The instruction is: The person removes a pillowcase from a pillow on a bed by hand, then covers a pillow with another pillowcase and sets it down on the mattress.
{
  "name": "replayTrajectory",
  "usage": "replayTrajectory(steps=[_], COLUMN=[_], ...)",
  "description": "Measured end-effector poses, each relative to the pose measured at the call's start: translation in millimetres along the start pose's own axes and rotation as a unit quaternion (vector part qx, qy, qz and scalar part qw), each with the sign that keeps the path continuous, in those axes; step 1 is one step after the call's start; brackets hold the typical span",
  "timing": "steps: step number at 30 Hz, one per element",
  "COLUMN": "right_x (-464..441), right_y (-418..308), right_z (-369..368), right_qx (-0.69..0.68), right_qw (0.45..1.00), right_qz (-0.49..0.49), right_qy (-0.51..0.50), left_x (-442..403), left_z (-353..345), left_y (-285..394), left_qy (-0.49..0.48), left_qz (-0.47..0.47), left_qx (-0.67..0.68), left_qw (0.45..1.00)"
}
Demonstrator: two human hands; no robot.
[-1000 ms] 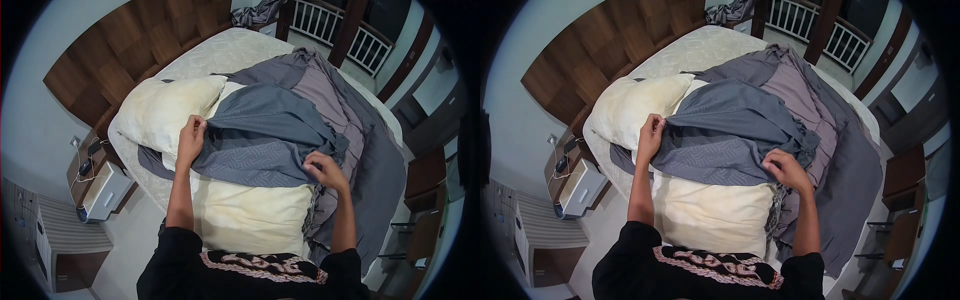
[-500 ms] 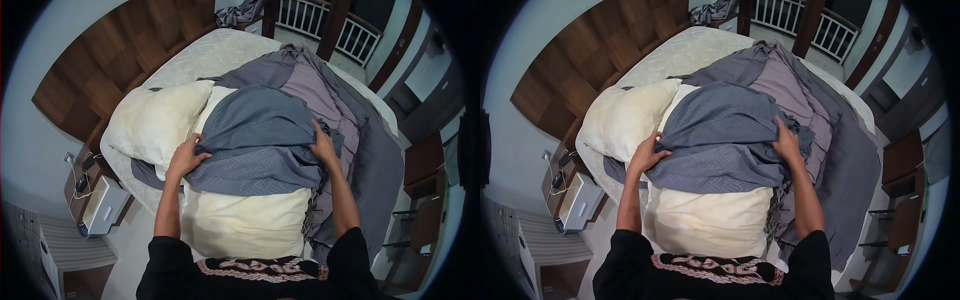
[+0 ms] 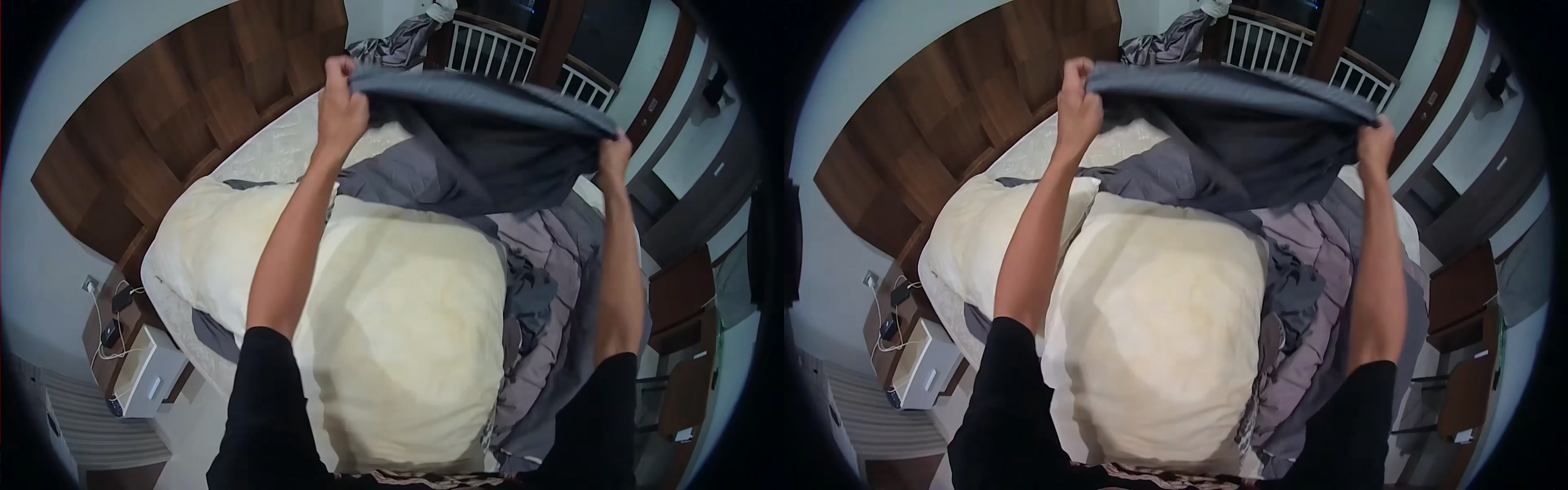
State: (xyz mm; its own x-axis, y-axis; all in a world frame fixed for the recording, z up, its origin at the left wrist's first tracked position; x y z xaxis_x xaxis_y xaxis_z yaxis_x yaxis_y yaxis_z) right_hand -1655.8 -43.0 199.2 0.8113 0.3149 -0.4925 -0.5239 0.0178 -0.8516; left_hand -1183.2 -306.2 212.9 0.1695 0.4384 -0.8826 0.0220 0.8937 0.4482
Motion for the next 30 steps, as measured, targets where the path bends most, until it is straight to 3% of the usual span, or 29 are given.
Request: replayTrajectory(steps=[1,3,5,6,7,9,11,14,16,18,20,22,24,26,28,29,30], right_x=[3,45,35,41,36,65,70,108,127,140,155,171,182,192,194,194,196], right_y=[-34,-88,-48,-34,3,15,62,64,69,64,49,39,31,4,-4,-6,-5], right_z=[-8,-45,-66,-75,-83,-109,-144,-192,-216,-240,-258,-267,-279,-285,-287,-282,-278], right_qx=[-0.007,0.100,0.219,0.267,0.215,0.219,0.203,0.173,0.079,0.092,-0.044,-0.045,-0.078,-0.209,-0.213,-0.144,-0.077], right_qw=[0.998,0.983,0.951,0.932,0.943,0.944,0.945,0.954,0.969,0.961,0.947,0.932,0.920,0.895,0.889,0.907,0.920], right_qz=[0.058,0.045,0.090,0.142,0.102,0.101,0.073,0.080,0.035,0.023,0.044,0.001,-0.024,-0.056,-0.042,-0.028,-0.015], right_qy=[-0.033,-0.147,-0.199,-0.200,-0.234,-0.223,-0.247,-0.233,-0.230,-0.261,-0.314,-0.359,-0.383,-0.391,-0.404,-0.395,-0.385], left_x=[-16,-25,-12,9,39,110,158,217,209,207,205,202,213,222,221,219,209], left_z=[0,-14,-30,-40,-50,-59,-51,-36,-43,-69,-98,-140,-176,-192,-190,-184,-150], left_y=[8,-20,-68,-113,-159,-235,-256,-293,-263,-252,-243,-209,-192,-190,-207,-214,-234], left_qy=[0.051,0.029,-0.030,-0.085,-0.140,-0.217,-0.243,-0.279,-0.283,-0.322,-0.323,-0.403,-0.433,-0.461,-0.451,-0.445,-0.362], left_qz=[-0.054,-0.054,-0.038,0.034,0.105,0.161,0.217,0.271,0.231,0.210,0.208,0.101,0.094,0.087,0.053,0.036,0.083], left_qx=[0.030,-0.001,-0.052,-0.063,-0.074,-0.030,0.011,-0.033,-0.064,-0.011,0.023,0.014,0.027,0.036,-0.066,-0.120,-0.152], left_qw=[0.997,0.998,0.998,0.994,0.982,0.962,0.945,0.921,0.929,0.923,0.923,0.910,0.896,0.882,0.888,0.887,0.916])
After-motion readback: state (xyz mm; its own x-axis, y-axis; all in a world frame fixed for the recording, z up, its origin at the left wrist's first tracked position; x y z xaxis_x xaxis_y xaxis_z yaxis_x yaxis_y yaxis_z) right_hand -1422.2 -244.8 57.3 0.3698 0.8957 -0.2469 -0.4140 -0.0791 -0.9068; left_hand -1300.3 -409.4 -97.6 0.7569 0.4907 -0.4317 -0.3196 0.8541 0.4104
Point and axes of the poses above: each hand's wrist, its own x-axis away from the middle knuckle, its own z-axis out of the back of the hand, y = z × x, the point moved 10 cm from there along -x, towards the middle knuckle, and after that the axes turned 9 degrees about -z, right-handed, at the moved point
